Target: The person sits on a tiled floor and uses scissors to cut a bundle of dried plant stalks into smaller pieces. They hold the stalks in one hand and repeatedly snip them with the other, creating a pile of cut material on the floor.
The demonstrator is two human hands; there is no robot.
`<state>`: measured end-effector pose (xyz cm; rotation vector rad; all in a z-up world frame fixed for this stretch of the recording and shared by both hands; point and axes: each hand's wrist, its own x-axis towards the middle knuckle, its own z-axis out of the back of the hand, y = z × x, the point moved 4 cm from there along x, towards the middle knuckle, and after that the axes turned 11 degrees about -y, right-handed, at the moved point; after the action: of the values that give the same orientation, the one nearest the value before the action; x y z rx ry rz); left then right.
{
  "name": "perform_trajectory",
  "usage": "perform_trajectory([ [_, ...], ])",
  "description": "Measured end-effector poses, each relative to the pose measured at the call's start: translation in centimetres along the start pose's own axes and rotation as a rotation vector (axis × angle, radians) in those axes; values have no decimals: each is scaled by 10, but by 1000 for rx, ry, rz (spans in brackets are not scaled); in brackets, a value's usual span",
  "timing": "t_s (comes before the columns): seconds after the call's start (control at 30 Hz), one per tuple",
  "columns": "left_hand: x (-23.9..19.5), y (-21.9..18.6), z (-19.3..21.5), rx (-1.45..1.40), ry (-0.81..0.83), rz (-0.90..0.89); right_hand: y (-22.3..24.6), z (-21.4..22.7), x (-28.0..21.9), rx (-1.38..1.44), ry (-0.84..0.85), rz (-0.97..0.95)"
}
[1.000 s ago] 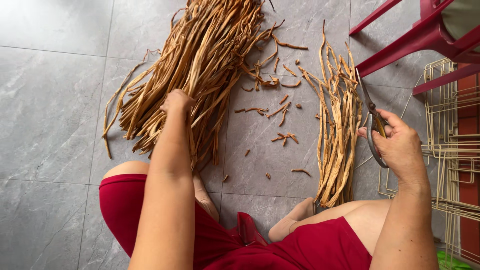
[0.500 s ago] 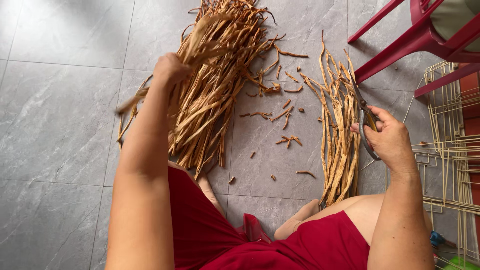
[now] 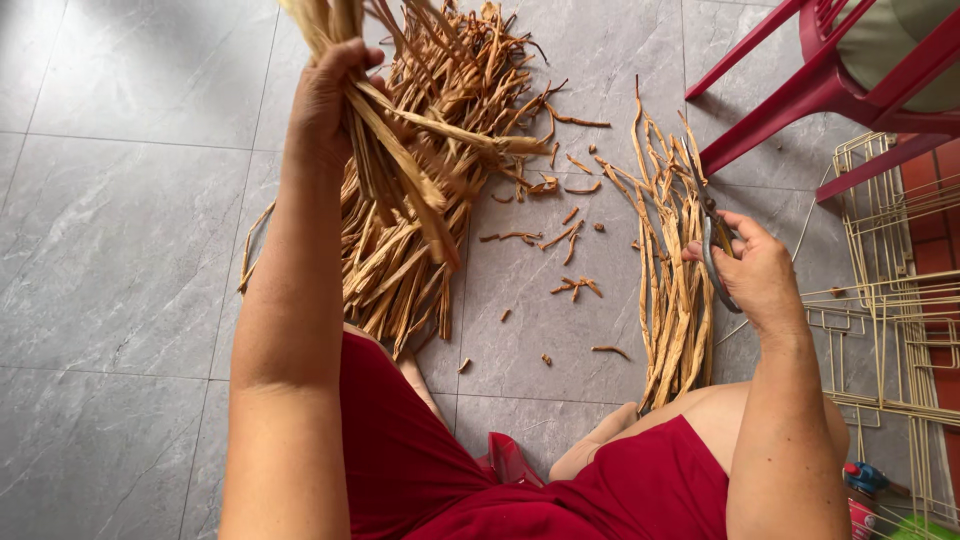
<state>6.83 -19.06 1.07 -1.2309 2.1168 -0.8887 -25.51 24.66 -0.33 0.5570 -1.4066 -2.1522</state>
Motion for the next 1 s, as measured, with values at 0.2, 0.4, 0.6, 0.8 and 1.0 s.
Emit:
perform_trajectory([
  [0.2,-13,44,-15,51,-261,210,2,-19,-1,173,38,79],
  [0.4,-58,77,-70,297,-155,-153,40,-42,-20,402,83,79],
  [0.6,-120,161,-124,243,-94,7,72,-83,-37,720,225,156],
  [0.8,-130,217,-137,-254,21,249,74,-122,-50,226,264,368],
  [1.0,-123,179,-147,606,161,0,66,-122,-45,300,212,9],
])
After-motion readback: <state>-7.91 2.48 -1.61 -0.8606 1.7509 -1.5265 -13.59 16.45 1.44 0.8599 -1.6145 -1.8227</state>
